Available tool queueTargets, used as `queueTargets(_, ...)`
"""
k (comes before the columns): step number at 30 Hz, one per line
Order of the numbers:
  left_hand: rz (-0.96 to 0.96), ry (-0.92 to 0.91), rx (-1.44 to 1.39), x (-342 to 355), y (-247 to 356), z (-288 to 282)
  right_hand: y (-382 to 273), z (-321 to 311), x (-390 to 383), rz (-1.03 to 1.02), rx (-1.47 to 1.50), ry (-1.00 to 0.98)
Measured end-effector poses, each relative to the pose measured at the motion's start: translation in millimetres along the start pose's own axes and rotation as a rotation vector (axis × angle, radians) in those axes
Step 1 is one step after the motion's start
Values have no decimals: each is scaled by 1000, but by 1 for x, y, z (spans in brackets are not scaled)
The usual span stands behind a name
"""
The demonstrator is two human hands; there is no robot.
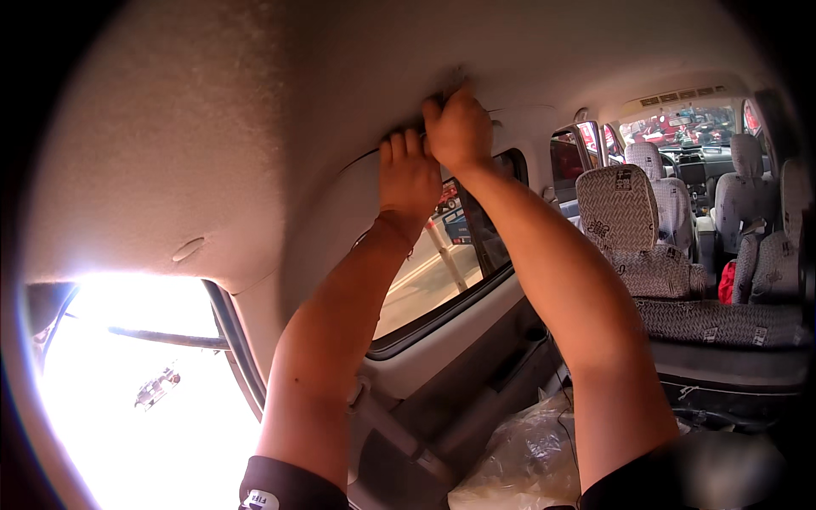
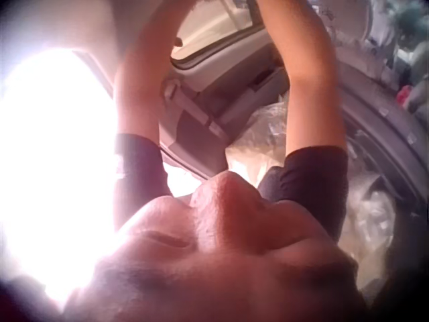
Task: The person routes a black wire along the interior roof lining of a car, tucking it into the seam between the headliner and the side panel. The person uses both hands to push the wire into the gap and smooth the lining back into place.
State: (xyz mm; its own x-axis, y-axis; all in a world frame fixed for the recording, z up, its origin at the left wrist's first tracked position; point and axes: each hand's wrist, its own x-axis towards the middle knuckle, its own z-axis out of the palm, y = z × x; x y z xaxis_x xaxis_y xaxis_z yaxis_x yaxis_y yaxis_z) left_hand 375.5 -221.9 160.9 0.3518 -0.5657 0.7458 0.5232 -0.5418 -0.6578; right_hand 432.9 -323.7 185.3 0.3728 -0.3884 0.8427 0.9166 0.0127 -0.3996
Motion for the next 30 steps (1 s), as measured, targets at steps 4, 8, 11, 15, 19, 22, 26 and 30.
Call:
queueTargets(4, 52, 108, 19, -9, -3, -8, 23, 4, 6, 141, 169, 90)
queueTargets(8, 25, 127, 171, -4, 4, 2, 12, 0, -8, 161, 285, 28)
queueTargets(11, -84, -76, 70, 16, 13, 2, 26, 6, -6, 226, 431, 53)
queueTargets(15, -78, -74, 152, 21, 16, 1, 29, -15, -17, 343, 824, 32)
queueTargets(19, -68, -56, 237, 14, 10, 8, 23, -71, -16, 287, 1094, 340)
queueTargets(22, -74, -69, 275, 15, 15, 3, 46, -104, -10, 343, 720, 217)
queueTargets(26, -88, -97, 217, 16, 14, 3, 58, -76, -40, 76, 216, -108)
queueTargets(30, -84, -19, 129, 19, 14, 5, 53, -20, -39, -80, 240, -74)
